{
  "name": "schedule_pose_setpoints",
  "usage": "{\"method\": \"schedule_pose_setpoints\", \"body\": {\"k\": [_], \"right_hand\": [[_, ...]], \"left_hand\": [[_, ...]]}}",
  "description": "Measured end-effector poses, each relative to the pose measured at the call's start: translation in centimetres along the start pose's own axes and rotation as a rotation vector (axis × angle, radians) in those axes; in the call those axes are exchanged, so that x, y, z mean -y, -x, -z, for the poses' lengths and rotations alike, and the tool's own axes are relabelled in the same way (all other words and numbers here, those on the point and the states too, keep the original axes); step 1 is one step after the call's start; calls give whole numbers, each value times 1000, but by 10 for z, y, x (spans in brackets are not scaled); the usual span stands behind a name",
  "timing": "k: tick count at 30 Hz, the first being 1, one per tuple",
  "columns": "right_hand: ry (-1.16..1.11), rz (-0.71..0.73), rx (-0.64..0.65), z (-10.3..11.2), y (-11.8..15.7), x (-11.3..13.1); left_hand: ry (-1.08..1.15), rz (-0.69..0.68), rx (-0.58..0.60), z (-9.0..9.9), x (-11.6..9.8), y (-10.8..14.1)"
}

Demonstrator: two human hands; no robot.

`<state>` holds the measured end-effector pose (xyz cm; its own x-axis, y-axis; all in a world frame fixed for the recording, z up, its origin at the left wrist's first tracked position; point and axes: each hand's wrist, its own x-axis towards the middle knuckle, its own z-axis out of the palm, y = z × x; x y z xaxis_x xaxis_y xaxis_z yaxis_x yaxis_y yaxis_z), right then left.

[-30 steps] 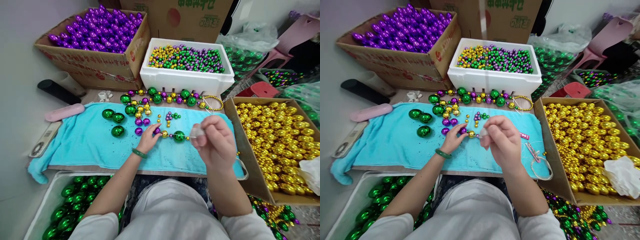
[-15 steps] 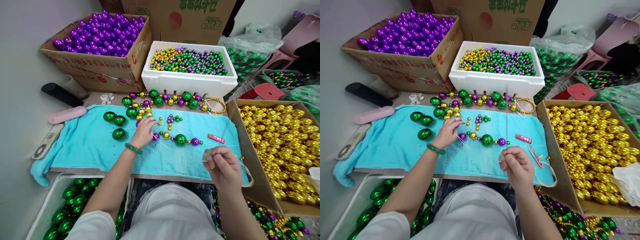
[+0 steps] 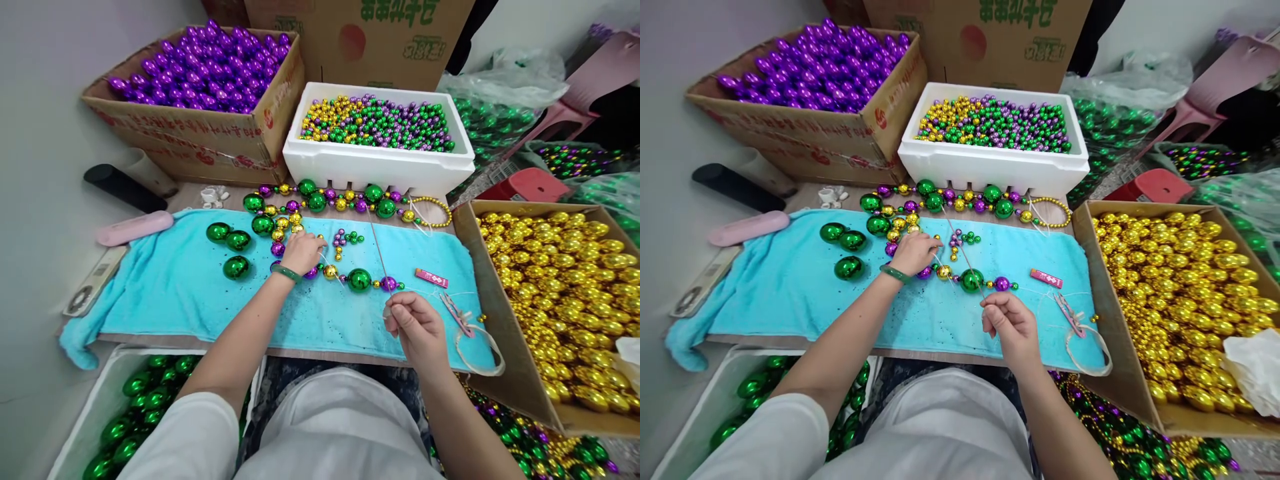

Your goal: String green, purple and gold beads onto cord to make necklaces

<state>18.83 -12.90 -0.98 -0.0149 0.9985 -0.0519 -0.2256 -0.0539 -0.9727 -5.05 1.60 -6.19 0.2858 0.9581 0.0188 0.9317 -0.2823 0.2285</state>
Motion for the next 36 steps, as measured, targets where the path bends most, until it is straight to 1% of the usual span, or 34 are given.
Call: {"method": "schedule_pose_setpoints", "body": {"k": [4, 7, 9, 11, 13, 15, 18, 20, 21, 23, 26, 30, 36], "right_hand": [[19, 16, -23, 3, 0, 1], [35, 29, -41, 5, -1, 3], [50, 37, -45, 6, -2, 3], [64, 53, -53, 8, -2, 5], [62, 81, -72, 11, -2, 7], [42, 116, -97, 14, -2, 9], [41, 133, -118, 15, -5, 9], [108, 98, -86, 9, -6, 4], [148, 74, -57, 5, -6, 0], [211, 30, 6, -6, -6, -8], [251, 2, 44, -19, -5, -19], [308, -22, 48, -24, -4, -25], [322, -63, 28, -22, -4, -24]], "left_hand": [[183, -21, -51, 3, 8, 6], [367, -40, -119, 7, 14, 15], [483, -27, -157, 11, 16, 24], [622, 3, -151, 17, 18, 34], [796, 46, -134, 21, 19, 44], [972, 106, -173, 24, 19, 51], [1250, 271, -347, 26, 16, 57], [1487, 367, -423, 28, 11, 58], [1610, 389, -424, 29, 9, 59], [1820, 392, -366, 34, 2, 61], [1993, 390, -273, 40, -7, 66], [2085, 380, -248, 43, -15, 70], [2071, 320, -269, 42, -16, 73]]}}
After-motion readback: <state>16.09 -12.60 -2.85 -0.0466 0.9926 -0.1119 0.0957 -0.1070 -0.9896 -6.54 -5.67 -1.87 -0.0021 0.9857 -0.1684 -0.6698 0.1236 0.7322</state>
